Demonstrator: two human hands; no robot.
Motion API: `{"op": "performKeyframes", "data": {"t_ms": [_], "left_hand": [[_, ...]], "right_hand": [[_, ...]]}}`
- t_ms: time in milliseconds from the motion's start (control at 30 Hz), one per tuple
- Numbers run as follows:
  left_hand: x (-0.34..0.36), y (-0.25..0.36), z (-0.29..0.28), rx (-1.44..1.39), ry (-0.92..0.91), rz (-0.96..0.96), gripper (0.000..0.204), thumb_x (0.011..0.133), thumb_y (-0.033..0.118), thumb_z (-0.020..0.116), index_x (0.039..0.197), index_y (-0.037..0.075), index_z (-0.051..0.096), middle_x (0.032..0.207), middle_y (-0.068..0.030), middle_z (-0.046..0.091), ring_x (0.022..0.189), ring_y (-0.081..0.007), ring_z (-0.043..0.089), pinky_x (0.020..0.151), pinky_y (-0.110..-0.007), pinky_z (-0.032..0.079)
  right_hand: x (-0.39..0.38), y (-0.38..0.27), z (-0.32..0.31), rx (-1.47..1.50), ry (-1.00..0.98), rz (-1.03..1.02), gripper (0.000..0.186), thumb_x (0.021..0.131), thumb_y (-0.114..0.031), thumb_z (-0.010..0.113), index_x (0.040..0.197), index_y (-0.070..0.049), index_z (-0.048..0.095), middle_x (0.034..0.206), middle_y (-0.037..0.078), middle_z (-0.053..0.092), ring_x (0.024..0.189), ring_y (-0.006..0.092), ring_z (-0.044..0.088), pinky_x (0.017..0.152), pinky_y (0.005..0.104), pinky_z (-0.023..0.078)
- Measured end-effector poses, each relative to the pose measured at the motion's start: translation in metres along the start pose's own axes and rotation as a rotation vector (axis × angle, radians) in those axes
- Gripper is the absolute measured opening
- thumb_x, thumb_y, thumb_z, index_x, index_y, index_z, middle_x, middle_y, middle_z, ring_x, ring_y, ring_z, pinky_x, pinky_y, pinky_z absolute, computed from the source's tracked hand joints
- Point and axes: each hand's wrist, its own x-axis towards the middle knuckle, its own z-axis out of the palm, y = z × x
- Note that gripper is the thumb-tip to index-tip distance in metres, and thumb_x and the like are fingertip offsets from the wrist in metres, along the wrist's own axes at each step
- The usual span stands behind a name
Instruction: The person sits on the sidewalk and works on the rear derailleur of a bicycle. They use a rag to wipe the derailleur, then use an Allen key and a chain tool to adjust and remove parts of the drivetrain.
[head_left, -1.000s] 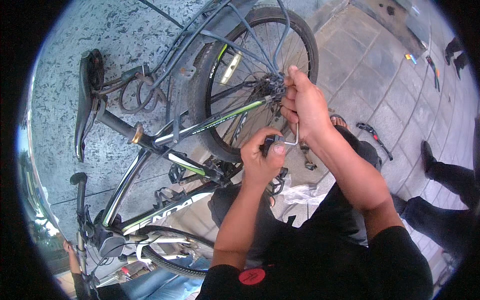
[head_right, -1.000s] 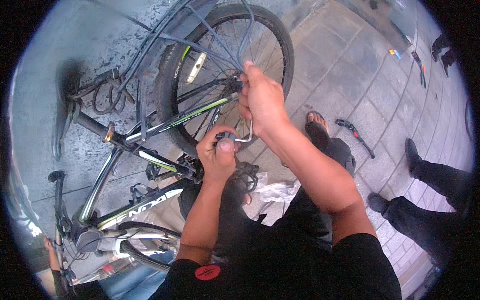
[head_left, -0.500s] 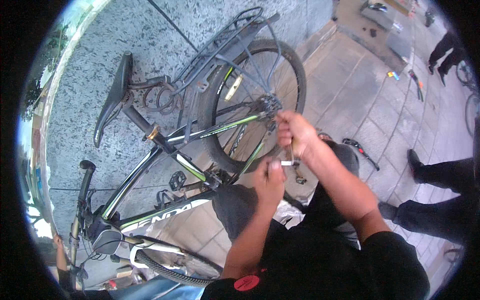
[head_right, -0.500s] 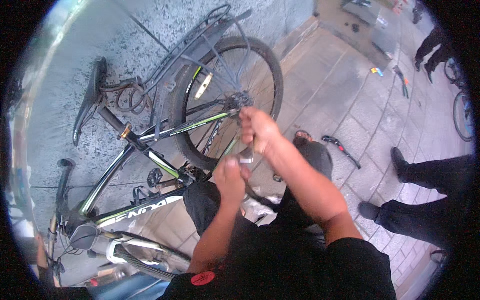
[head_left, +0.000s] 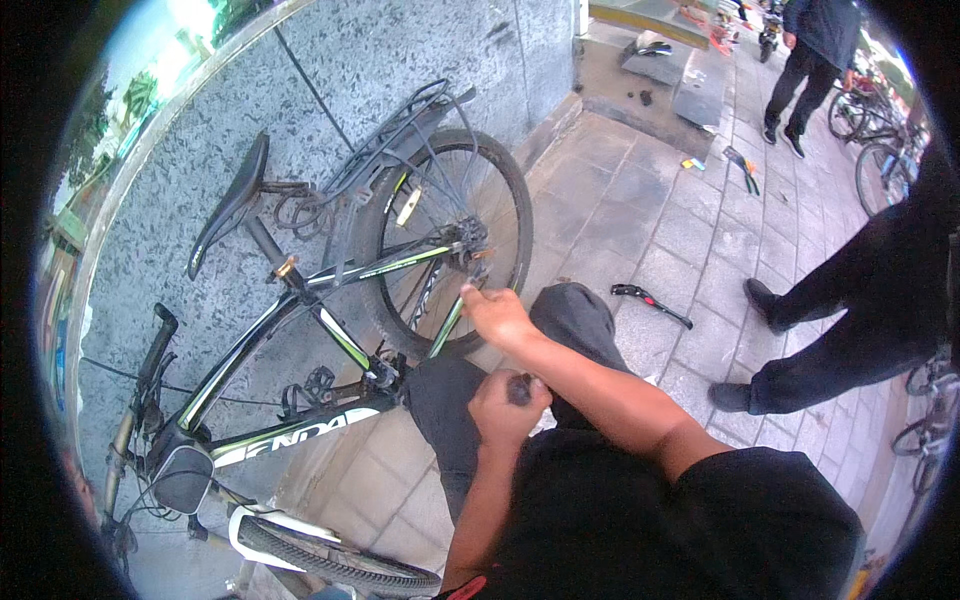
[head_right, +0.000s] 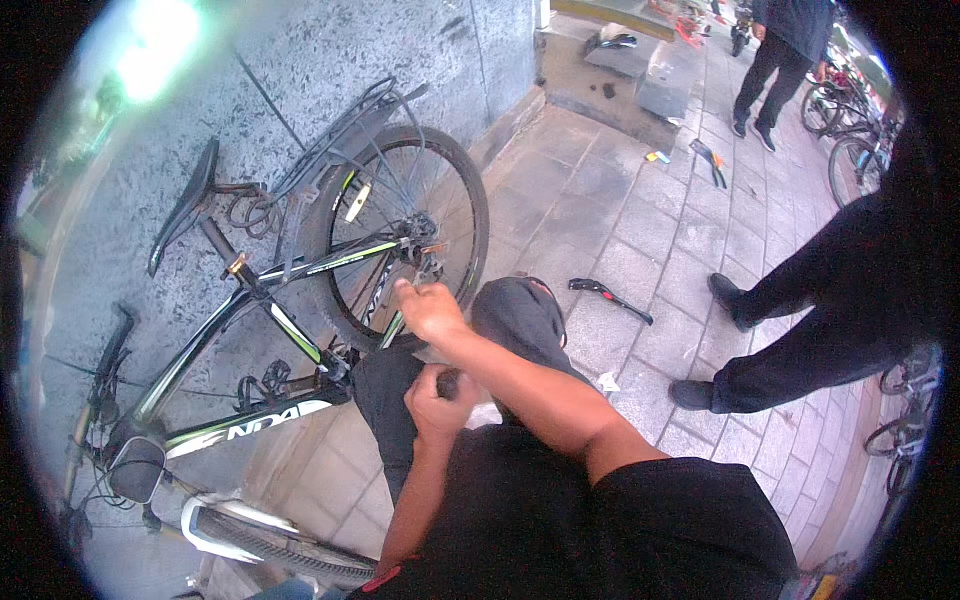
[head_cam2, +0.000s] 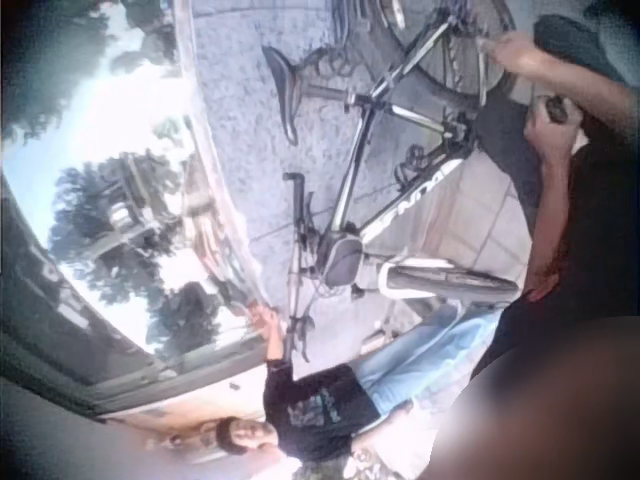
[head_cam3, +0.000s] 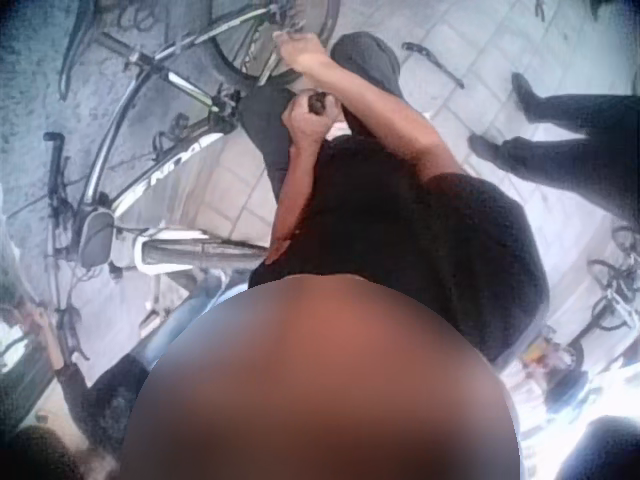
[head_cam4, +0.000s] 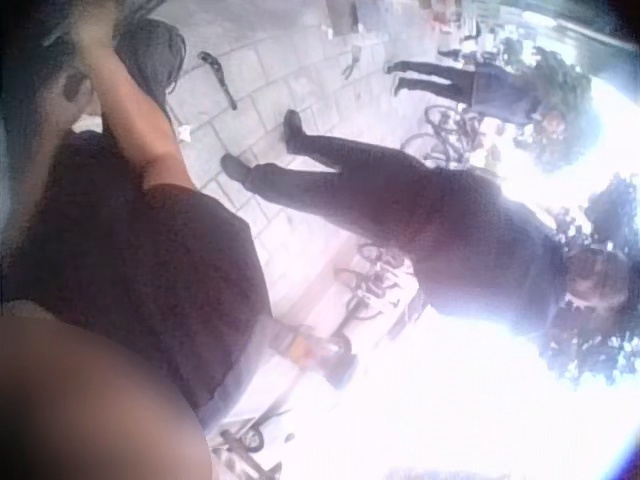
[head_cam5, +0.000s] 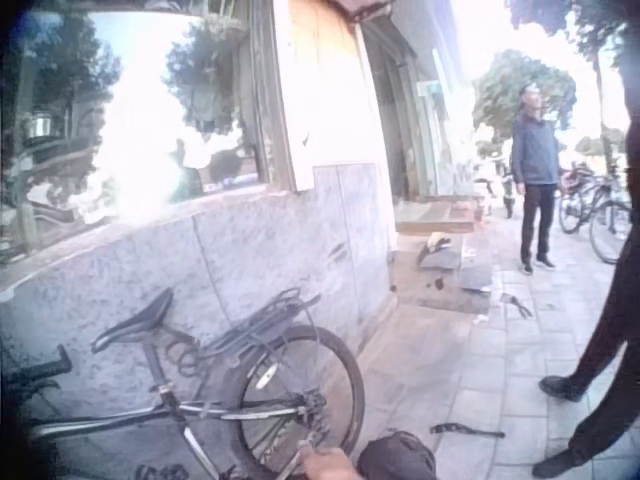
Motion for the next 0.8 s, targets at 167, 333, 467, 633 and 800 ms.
{"op": "performKeyframes", "data": {"t_ms": [167, 333, 467, 633, 800], "left_hand": [[-0.007, -0.009, -0.002, -0.027, 0.162, 0.147, 0.027, 0.082, 0.03, 0.075, 0.081, 0.005, 0.064, 0.072, -0.0097, 0.067, 0.062, -0.0287, 0.067, 0.062, -0.04, 0.055], [0.032, -0.038, -0.045, -0.606, 0.248, -0.554, 0.048, 0.109, 0.037, 0.041, 0.075, 0.005, 0.055, 0.06, -0.003, 0.051, 0.048, -0.0142, 0.047, 0.048, -0.032, 0.041], [0.043, -0.029, -0.054, -0.848, 0.334, -0.693, 0.043, 0.106, 0.034, 0.048, 0.078, 0.003, 0.056, 0.058, -0.0037, 0.05, 0.047, -0.0136, 0.046, 0.046, -0.031, 0.039], [0.034, -0.046, -0.078, -0.827, 0.358, -0.625, 0.038, 0.102, 0.035, 0.058, 0.084, 0.001, 0.058, 0.059, -0.0042, 0.049, 0.049, -0.0143, 0.046, 0.047, -0.03, 0.041], [0.023, -0.039, -0.065, -0.975, 0.261, -0.548, 0.037, 0.098, 0.034, 0.061, 0.086, 0.0, 0.057, 0.06, -0.0065, 0.05, 0.051, -0.0149, 0.048, 0.048, -0.031, 0.042]], "right_hand": [[-0.014, -0.005, 0.02, 0.018, 0.1, -0.189, 0.056, 0.1, -0.05, 0.056, 0.083, 0.001, 0.073, 0.074, 0.016, 0.068, 0.073, 0.0248, 0.064, 0.073, 0.0395, 0.051], [-0.053, -0.068, 0.05, 0.481, 0.011, -0.574, 0.053, 0.106, -0.04, 0.055, 0.066, -0.004, 0.055, 0.061, -0.005, 0.046, 0.06, 0.0057, 0.041, 0.054, 0.0286, 0.039], [-0.084, -0.071, 0.031, 0.28, -0.163, -0.716, 0.045, 0.106, -0.033, 0.055, 0.074, -0.001, 0.059, 0.066, 0.003, 0.054, 0.063, 0.0121, 0.05, 0.059, 0.0329, 0.044], [-0.147, 0.007, -0.028, -0.222, -0.164, -1.153, 0.023, 0.1, -0.018, 0.059, 0.113, -0.002, 0.069, 0.106, 0.015, 0.059, 0.106, 0.0332, 0.057, 0.093, 0.042, 0.047], [-0.185, 0.082, -0.024, 0.029, -0.616, -0.446, 0.03, 0.102, -0.014, 0.057, 0.128, -0.001, 0.049, 0.097, 0.017, 0.064, 0.087, 0.0235, 0.066, 0.079, 0.0399, 0.052]]}}
